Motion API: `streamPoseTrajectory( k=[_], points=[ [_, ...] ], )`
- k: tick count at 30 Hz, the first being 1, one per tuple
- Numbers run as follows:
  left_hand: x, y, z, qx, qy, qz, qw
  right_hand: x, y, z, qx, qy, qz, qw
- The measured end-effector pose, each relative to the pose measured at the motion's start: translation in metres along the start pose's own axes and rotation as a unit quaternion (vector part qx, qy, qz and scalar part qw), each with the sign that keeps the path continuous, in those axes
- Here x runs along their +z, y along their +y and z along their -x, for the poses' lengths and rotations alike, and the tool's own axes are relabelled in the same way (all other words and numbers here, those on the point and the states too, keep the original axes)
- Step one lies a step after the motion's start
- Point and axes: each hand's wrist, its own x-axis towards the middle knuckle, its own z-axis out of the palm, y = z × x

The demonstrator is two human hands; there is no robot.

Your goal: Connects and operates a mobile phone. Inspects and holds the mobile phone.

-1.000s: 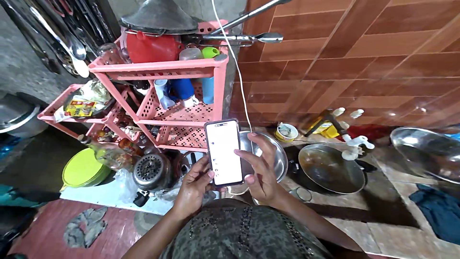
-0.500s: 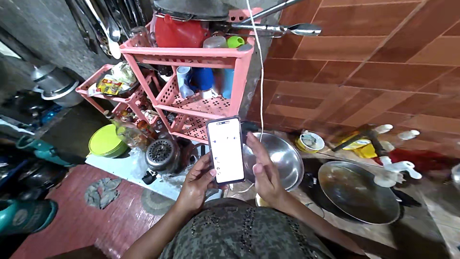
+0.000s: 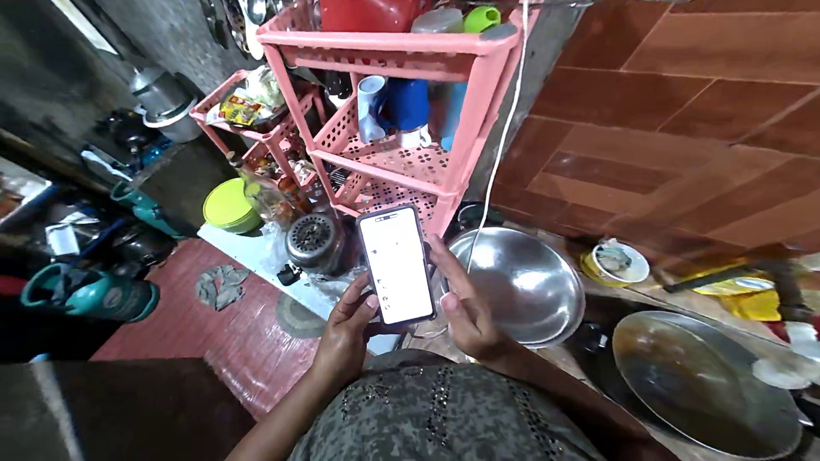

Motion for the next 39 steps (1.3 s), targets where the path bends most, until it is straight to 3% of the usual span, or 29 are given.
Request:
streamPoseTrajectory(
  k=[11,20,28,39],
  points=[
    [-0.003,-0.002,0.014,0.017,0.008,0.003,1.000,0.009,-0.002,0.002,-0.031,-0.003,-0.014,0.999],
    [-0.004,-0.002,0.006,0.026,-0.011,0.016,0.999,0.003,-0.007,-0.001,-0.081,0.019,0.148,0.985],
    [-0.001,-0.001,-0.003,0.025,-0.020,0.019,0.999,-0.004,-0.004,-0.004,-0.091,0.012,0.192,0.977],
    [0.004,0.003,-0.018,0.013,-0.041,0.012,0.999,-0.016,-0.006,-0.003,-0.123,0.048,0.162,0.978]
  ],
)
